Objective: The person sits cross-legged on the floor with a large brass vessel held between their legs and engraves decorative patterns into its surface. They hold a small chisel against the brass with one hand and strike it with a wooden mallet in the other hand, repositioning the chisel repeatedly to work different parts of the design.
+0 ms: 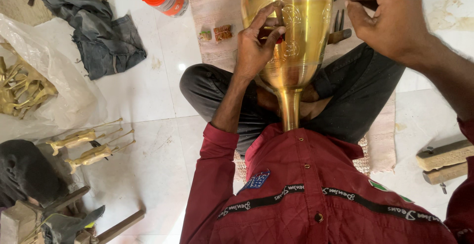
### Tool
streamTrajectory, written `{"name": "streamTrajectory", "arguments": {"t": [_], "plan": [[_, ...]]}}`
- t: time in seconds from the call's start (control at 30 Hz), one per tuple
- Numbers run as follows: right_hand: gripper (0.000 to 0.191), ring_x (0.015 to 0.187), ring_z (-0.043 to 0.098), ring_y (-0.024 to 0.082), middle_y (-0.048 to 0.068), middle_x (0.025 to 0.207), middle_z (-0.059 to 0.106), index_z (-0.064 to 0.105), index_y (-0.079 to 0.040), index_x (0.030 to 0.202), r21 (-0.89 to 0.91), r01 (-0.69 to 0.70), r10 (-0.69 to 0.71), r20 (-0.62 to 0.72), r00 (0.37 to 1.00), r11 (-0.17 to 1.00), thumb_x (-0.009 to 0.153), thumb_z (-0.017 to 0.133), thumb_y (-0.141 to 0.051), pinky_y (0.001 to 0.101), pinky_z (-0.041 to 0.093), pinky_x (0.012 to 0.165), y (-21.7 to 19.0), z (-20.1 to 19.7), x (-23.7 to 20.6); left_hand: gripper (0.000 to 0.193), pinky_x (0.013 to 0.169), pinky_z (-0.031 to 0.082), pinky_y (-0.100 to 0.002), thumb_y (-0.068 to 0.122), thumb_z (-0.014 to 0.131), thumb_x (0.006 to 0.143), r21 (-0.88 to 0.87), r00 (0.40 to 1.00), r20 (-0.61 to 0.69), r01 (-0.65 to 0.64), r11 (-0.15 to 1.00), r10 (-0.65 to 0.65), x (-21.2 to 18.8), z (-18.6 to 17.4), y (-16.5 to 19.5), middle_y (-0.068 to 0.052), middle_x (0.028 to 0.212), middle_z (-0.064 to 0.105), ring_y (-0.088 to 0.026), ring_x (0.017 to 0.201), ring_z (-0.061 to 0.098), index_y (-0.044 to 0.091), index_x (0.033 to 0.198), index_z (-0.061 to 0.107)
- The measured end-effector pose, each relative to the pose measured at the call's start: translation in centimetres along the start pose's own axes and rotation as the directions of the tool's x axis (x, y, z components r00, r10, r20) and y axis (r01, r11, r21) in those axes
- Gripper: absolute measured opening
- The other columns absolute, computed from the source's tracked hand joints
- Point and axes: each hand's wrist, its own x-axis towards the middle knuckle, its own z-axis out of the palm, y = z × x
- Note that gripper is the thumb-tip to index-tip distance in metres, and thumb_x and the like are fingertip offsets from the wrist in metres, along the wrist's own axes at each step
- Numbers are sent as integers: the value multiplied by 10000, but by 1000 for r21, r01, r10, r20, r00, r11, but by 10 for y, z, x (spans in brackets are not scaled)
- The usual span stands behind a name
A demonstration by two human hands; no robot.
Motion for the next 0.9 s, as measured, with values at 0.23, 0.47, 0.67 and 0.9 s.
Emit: {"name": "streamTrajectory", "arguments": {"t": [0.23,0.47,0.67,0.9], "plan": [[507,921,682,206,157,1109,691,624,-25,1487,-66,8,-3,76,997,998,992,681,73,308,565,745,-10,-4,11,537,769,753,-320,46,736,966,6,999,45,19,1000,-19,5,0,-2,-150,1169,782,-215,978,820,112,1461,538],[553,905,704,233,113,1058,731,702,-103,1365,-484,129,-66,146,987,866,830,770,13,372,586,768,-20,-16,12,520,763,746,-344,85,764,957,77,995,93,32,996,-39,14,-3,1,-155,1148,779,-221,967,818,121,1437,568],[525,1042,685,254,176,1232,677,615,-47,1510,-267,55,-55,5,998,962,1007,718,67,341,582,895,-6,-2,-3,523,811,746,-359,56,765,966,34,991,130,11,999,-15,15,-5,3,-159,1163,783,-215,992,818,151,1442,571],[555,1009,702,251,120,1178,700,670,-122,1424,-464,36,-14,51,999,885,910,786,55,399,570,839,-7,-11,-13,546,875,736,-373,22,753,966,-10,982,173,-76,997,77,16,-8,4,-172,1238,761,-235,1070,794,148,1461,562]]}}
